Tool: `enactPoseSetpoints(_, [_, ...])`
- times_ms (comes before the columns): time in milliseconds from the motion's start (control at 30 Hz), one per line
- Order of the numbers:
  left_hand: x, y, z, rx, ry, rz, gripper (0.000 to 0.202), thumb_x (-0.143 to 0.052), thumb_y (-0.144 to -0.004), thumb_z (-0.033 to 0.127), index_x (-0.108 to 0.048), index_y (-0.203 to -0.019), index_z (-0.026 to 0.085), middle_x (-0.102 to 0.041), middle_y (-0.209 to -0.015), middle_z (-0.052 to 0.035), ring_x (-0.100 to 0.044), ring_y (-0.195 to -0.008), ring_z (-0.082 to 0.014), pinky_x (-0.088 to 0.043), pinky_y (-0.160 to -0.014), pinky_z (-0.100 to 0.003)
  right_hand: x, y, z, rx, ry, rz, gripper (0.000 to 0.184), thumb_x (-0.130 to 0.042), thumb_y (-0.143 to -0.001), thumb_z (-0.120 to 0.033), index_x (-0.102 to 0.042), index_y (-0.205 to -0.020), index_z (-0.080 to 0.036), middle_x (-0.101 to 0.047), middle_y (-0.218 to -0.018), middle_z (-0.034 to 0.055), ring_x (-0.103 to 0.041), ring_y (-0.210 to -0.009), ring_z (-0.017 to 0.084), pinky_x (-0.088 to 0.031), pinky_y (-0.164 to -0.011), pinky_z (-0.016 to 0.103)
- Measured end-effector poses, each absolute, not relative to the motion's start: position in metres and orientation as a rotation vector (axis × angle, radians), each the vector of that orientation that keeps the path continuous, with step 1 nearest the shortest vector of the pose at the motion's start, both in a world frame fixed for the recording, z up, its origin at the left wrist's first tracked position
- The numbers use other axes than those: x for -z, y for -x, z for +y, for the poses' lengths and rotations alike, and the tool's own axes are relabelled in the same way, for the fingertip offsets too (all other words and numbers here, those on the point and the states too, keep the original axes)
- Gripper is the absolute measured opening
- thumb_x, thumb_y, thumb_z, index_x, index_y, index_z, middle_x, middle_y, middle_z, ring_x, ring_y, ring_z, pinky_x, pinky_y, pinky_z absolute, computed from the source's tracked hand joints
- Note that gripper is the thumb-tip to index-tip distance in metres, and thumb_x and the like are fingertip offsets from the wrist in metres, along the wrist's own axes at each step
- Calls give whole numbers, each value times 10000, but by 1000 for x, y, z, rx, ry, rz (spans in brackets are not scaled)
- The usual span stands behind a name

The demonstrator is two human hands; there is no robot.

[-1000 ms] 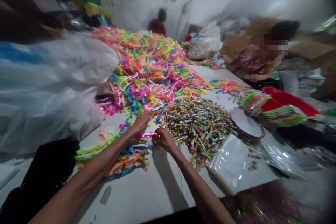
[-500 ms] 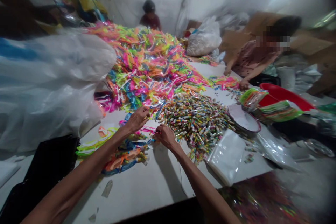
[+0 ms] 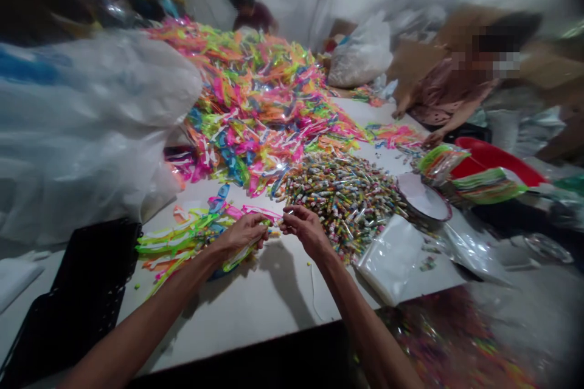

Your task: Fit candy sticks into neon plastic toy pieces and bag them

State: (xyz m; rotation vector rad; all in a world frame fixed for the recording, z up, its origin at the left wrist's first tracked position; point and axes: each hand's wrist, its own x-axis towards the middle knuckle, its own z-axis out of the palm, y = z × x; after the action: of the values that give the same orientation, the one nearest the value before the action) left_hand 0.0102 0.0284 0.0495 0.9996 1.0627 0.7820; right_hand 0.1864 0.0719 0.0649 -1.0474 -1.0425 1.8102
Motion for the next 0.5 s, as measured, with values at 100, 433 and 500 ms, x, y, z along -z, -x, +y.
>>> enactPoseSetpoints(100, [-57, -11, 21, -744, -996, 1016, 258, -557, -768, 373, -522, -926, 173, -535, -710, 15, -491, -490, -74, -337, -418, -173, -65, -181, 69, -1804, 1048, -1005, 320, -771, -569, -295, -596, -789, -143, -632, -589, -19, -615, -519, 115, -486, -537, 226])
enactPoseSetpoints(433, [-66, -10, 11, -729, -1124, 1072, 349, -421, -835, 513, -487, -739, 183, -460, -565, 31, -414, -454, -97, -321, -442, -229, -64, -177, 61, -1829, 1044, -1030, 288, -782, -558, -288, -616, -737, -136, -625, -557, -16, -596, -490, 112, -487, -521, 233])
enactPoseSetpoints(500, [-65, -9, 11, -723, -1219, 1108, 381, -397, -837, 540, -501, -725, 190, -440, -543, 31, -401, -449, -105, -321, -443, -238, -62, -176, 59, -1799, 1070, -1036, 274, -778, -575, -296, -612, -724, -137, -619, -537, -20, -579, -463, 104, -465, -488, 218])
